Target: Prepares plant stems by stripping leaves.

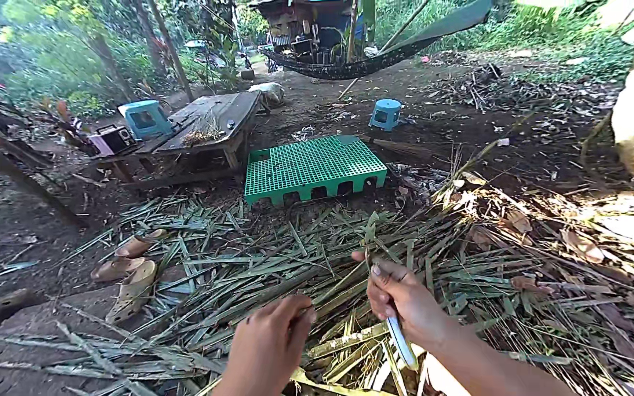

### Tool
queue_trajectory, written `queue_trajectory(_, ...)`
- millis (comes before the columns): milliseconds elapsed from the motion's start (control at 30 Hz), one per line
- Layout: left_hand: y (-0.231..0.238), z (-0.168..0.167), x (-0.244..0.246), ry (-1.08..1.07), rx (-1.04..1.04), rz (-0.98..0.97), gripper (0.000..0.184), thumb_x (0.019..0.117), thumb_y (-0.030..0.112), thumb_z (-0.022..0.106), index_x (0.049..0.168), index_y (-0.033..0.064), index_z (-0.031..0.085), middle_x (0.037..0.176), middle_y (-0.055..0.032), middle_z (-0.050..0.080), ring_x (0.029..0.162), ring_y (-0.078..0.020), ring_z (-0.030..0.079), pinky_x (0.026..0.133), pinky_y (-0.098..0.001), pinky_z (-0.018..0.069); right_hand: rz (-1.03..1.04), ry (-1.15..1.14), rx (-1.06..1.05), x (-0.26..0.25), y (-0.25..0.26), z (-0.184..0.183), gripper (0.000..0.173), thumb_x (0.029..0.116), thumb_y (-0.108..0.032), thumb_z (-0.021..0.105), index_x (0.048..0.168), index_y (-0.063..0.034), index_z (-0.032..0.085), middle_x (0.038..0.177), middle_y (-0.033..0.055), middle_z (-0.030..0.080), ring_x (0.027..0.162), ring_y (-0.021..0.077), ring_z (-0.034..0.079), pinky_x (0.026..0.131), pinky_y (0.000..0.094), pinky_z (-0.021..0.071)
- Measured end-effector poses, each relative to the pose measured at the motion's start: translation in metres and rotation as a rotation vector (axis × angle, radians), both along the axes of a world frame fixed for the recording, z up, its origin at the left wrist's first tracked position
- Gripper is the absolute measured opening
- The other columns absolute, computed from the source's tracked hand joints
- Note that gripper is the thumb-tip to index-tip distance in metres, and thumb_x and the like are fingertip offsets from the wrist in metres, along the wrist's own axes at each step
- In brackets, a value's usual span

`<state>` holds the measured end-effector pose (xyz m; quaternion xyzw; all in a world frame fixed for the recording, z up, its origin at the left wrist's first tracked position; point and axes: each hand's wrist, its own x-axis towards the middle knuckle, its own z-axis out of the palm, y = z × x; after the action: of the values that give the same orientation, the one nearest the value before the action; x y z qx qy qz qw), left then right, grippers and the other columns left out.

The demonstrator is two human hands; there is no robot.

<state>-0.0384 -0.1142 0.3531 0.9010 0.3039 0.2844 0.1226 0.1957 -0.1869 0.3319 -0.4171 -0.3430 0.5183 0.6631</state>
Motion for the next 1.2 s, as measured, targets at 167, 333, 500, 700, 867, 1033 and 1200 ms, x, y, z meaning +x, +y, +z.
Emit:
queue_trajectory(167,-0.001,-0.009,0.013,-0.054,0.080,-0.029,0.026,0.0994,0.030,0.056,0.091,0.0145,0.075,0.069,0.0016,0.067,0.054,-0.0118,0.062,0.048,-0.0331,0.0513,0.198,-0.023,-0.025,-0.021,-0.008,-0.003,0.037,0.1049,-0.008,0.037,0.136,-0.0047,0.058,0.058,-0.0152,0.045,0.046,-0.0045,0.041,0.044,0.0129,0.0368)
queue_trajectory(333,-0.002,-0.010,0.011,-0.065,0.202,-0.025,0.027,0.0982,0.029,0.055,0.083,0.0152,0.072,0.060,0.0023,0.061,0.049,-0.0104,0.058,0.043,-0.0297,0.0461,0.097,-0.013,-0.009,-0.002,-0.004,-0.002,0.038,0.1061,-0.011,0.036,0.136,-0.0065,0.059,0.056,-0.0145,0.046,0.044,-0.0036,0.043,0.043,0.0141,0.0393)
queue_trajectory(500,0.003,-0.004,-0.016,-0.009,0.071,0.004,0.027,0.0979,0.031,0.057,0.087,0.0146,0.074,0.062,0.0021,0.064,0.049,-0.0098,0.057,0.044,-0.0316,0.0471,-0.223,0.090,-0.090,0.049,0.006,0.010,0.038,0.1121,-0.013,0.026,0.132,-0.0039,0.057,0.053,-0.0093,0.041,0.040,-0.0012,0.042,0.041,0.0141,0.0407)
queue_trajectory(700,0.003,-0.002,-0.017,0.037,-0.090,-0.011,0.027,0.0967,0.033,0.057,0.101,0.0142,0.076,0.065,0.0050,0.064,0.051,-0.0071,0.058,0.046,-0.0295,0.0488,-0.087,0.043,-0.032,0.028,-0.002,0.006,0.037,0.1095,-0.009,0.030,0.134,-0.0029,0.057,0.056,-0.0102,0.044,0.043,-0.0011,0.043,0.043,0.0142,0.0417)
queue_trajectory(867,-0.003,-0.003,0.001,-0.059,-0.126,-0.104,0.028,0.1023,0.031,0.054,0.104,0.0135,0.076,0.072,0.0046,0.068,0.057,-0.0032,0.061,0.053,-0.0219,0.0524,0.143,-0.056,0.027,-0.006,-0.009,0.001,0.036,0.1062,-0.011,0.037,0.134,-0.0060,0.060,0.059,-0.0150,0.044,0.047,-0.0042,0.042,0.045,0.0128,0.0380)
queue_trajectory(1033,-0.006,-0.006,0.007,-0.121,0.055,-0.088,0.025,0.0991,0.029,0.057,0.087,0.0142,0.073,0.061,0.0045,0.062,0.050,-0.0022,0.055,0.046,-0.0194,0.0450,0.175,-0.047,0.026,-0.006,-0.010,0.006,0.038,0.1060,-0.010,0.036,0.135,-0.0053,0.059,0.059,-0.0157,0.044,0.046,-0.0050,0.042,0.045,0.0119,0.0374)
queue_trajectory(1200,-0.005,-0.007,-0.003,-0.101,0.215,-0.086,0.026,0.0995,0.028,0.056,0.082,0.0142,0.070,0.059,0.0023,0.059,0.049,-0.0074,0.055,0.046,-0.0243,0.0437,0.011,0.014,-0.029,0.022,-0.005,0.012,0.037,0.1088,-0.010,0.031,0.132,-0.0061,0.060,0.056,-0.0116,0.046,0.044,-0.0030,0.044,0.043,0.0128,0.0414)
